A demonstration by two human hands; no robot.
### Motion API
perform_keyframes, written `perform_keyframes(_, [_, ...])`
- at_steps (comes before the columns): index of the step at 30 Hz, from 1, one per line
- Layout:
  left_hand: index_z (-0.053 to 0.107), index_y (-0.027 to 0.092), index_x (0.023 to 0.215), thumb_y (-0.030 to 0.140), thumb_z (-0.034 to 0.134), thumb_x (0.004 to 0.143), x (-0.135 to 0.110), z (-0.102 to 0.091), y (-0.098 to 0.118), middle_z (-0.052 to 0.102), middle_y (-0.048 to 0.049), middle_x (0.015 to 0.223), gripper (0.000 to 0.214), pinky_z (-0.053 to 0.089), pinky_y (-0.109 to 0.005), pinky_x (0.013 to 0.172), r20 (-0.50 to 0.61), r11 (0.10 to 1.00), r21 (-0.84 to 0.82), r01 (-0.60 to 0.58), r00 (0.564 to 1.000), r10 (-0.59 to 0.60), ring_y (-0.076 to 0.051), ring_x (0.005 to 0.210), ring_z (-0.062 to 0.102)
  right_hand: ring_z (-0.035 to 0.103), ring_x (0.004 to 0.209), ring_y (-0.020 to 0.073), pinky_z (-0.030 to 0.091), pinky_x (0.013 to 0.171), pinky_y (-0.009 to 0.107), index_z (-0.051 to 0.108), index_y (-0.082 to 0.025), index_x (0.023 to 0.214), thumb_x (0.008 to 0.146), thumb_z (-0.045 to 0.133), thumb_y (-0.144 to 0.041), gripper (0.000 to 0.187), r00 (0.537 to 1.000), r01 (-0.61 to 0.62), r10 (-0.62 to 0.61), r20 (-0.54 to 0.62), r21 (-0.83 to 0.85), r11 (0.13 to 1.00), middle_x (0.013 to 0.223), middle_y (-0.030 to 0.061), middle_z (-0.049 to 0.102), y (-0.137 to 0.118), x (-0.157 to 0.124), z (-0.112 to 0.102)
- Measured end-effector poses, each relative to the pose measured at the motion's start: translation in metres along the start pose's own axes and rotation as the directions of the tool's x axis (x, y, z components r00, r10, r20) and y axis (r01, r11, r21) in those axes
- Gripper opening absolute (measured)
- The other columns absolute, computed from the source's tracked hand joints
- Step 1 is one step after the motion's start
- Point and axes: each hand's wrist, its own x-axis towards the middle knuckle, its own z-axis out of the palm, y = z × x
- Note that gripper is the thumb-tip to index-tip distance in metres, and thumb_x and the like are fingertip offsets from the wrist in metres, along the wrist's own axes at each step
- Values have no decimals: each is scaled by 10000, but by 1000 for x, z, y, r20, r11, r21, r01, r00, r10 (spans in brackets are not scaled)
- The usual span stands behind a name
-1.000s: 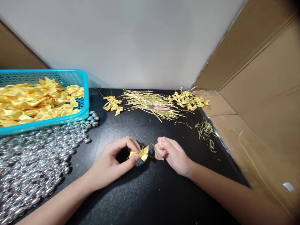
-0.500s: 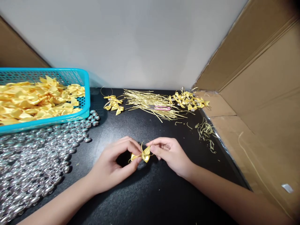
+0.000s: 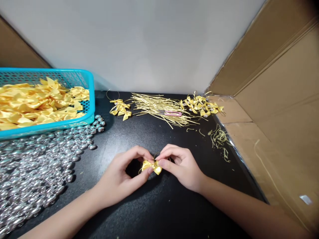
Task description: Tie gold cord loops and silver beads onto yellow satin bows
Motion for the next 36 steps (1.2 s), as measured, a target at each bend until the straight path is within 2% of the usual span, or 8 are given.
perform_keyframes(3, [619, 202, 899, 138, 599, 867, 0, -1, -1, 697, -9, 795, 75, 497, -257, 694, 22, 999, -21, -45, 999, 45, -146, 733, 642, 597, 746, 156, 484, 707, 312, 749, -201, 827, 781, 758, -289, 100, 999, -17, 14, 52, 57, 998, 796, 29, 666, 1, 1, -2])
perform_keyframes(9, [670, 261, 1042, 34, 576, 865, 4, -3, 0, 730, 12, 870, 303, 490, -245, 737, 47, 985, -62, -160, 985, 164, -131, 790, 649, 603, 763, 135, 504, 741, 299, 684, -186, 992, 779, 723, -217, 219, 974, -59, 24, 224, 151, 987, 855, 23, 667, 2, 3, -12])
perform_keyframes(15, [687, 266, 1053, 52, 595, 857, 2, -3, -3, 735, 11, 857, 305, 490, -252, 718, 34, 989, -71, -131, 990, 134, -138, 772, 657, 612, 687, 89, 523, 684, 244, 639, -186, 954, 641, 822, -77, 379, 953, -126, 16, 302, 349, 929, 826, -8, 673, 3, 7, -15])
perform_keyframes(18, [687, 246, 1022, 68, 610, 845, 1, -2, -3, 735, 4, 841, 263, 488, -254, 699, 11, 991, -58, -120, 993, 120, -142, 746, 656, 636, 707, 83, 546, 721, 243, 642, -185, 956, 585, 849, -24, 454, 944, -158, 15, 331, 411, 898, 862, -10, 685, 4, 8, -15])
perform_keyframes(22, [689, 223, 967, 81, 607, 841, 2, -2, -2, 729, -6, 819, 206, 487, -255, 690, 26, 994, -31, -107, 994, 108, -149, 738, 658, 691, 777, 89, 565, 774, 242, 657, -183, 945, 659, 822, -31, 363, 951, -181, 27, 308, 485, 856, 890, 0, 721, 4, 8, -15])
perform_keyframes(25, [690, 210, 942, 97, 616, 841, 4, -1, -1, 723, -8, 804, 169, 486, -253, 689, 41, 994, -43, -97, 994, 98, -148, 738, 657, 724, 782, 96, 578, 757, 233, 677, -178, 924, 723, 805, -96, 252, 952, -244, 111, 286, 486, 839, 894, 14, 755, 2, 7, -14])
perform_keyframes(30, [718, 194, 887, 142, 660, 847, 4, 1, -2, 728, -20, 801, 87, 490, -257, 691, 85, 996, -81, -24, 996, 31, -148, 731, 663, 734, 718, 101, 583, 730, 222, 720, -174, 797, 683, 853, -193, 176, 937, -336, 248, 245, 444, 831, 813, 5, 773, 0, 5, -10])
perform_keyframes(36, [737, 211, 830, 175, 653, 864, 2, 1, -2, 751, -5, 804, 97, 495, -243, 697, 130, 980, -170, 104, 988, -83, -140, 732, 679, 699, 681, 110, 560, 647, 221, 770, -202, 774, 691, 847, -235, 118, 955, -256, 173, 241, 375, 891, 767, 9, 749, 0, 6, -7])
